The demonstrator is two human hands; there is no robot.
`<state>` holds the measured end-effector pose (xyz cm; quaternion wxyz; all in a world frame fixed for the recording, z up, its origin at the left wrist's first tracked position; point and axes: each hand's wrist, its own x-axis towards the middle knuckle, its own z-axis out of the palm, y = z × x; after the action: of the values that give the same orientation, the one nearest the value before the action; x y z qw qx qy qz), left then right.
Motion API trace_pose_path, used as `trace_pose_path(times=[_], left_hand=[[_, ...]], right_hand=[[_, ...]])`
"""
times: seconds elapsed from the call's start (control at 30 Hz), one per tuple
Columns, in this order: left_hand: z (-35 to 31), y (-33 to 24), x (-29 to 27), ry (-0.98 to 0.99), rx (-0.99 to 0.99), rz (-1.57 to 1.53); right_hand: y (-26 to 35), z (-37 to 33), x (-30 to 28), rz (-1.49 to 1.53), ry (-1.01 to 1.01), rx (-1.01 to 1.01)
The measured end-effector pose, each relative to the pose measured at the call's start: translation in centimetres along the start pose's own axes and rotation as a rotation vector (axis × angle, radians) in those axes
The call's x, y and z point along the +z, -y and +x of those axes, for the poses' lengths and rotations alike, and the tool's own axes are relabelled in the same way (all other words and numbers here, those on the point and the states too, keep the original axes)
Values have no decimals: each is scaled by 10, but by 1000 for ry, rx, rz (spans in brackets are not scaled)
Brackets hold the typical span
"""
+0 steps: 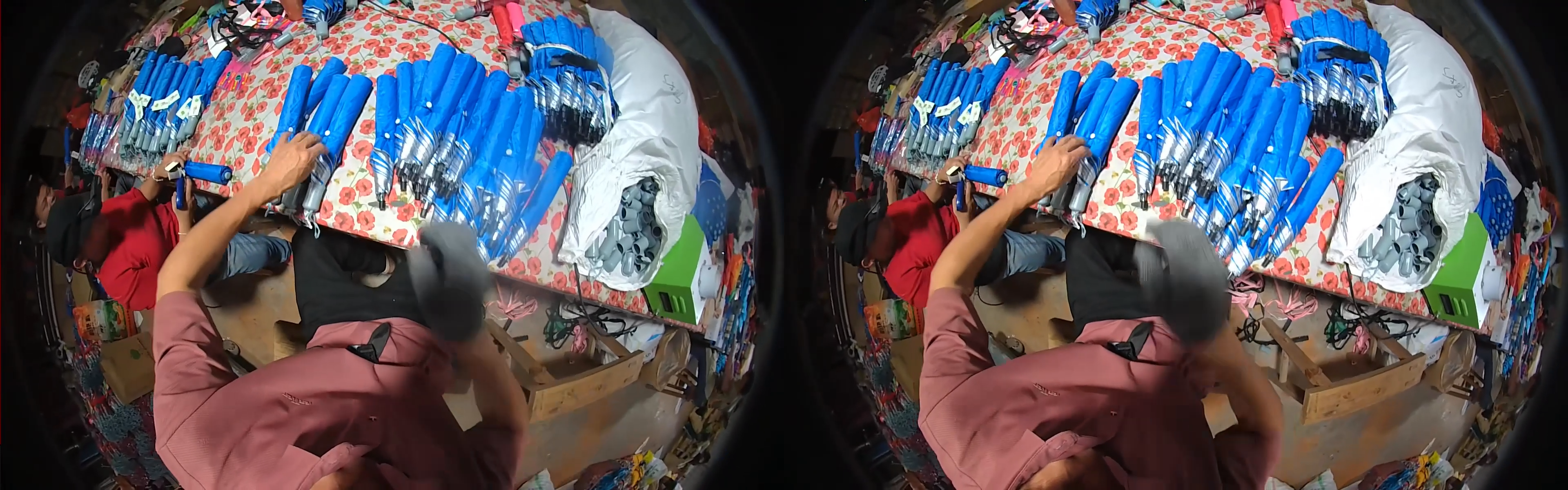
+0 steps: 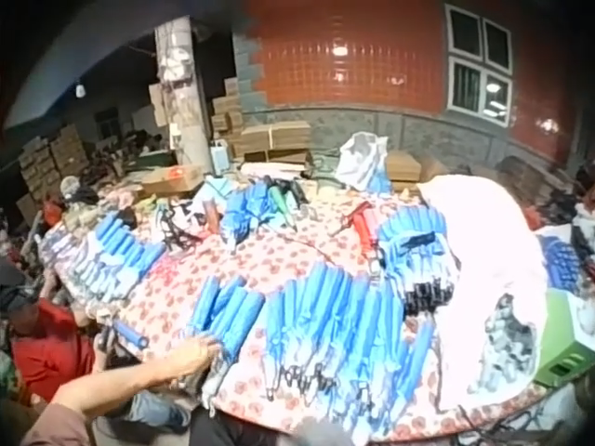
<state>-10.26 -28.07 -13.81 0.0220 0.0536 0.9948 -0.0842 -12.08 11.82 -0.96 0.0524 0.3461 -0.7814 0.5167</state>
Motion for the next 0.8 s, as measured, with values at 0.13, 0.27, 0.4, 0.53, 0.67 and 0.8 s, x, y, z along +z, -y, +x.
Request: trace_pose_path(times=[0.13,0.27,0.4,0.53,0.67,0.8], left_hand=[[22,-39,-4,-85,-186,-37],[26,-43,29,-25,-393,-135],[10,-7,60,-218,-316,-235],[-5,-42,22,-147,-298,-107],[12,-137,-50,-345,427,-134],[14,-180,-56,-201,679,-176]], right_hand=[[-128,-20,136,-304,213,112],[-164,-13,192,-531,340,282],[-190,-18,206,-472,184,225],[-177,-22,188,73,138,559],[-96,-27,113,703,387,948],[-117,-97,98,659,418,643]])
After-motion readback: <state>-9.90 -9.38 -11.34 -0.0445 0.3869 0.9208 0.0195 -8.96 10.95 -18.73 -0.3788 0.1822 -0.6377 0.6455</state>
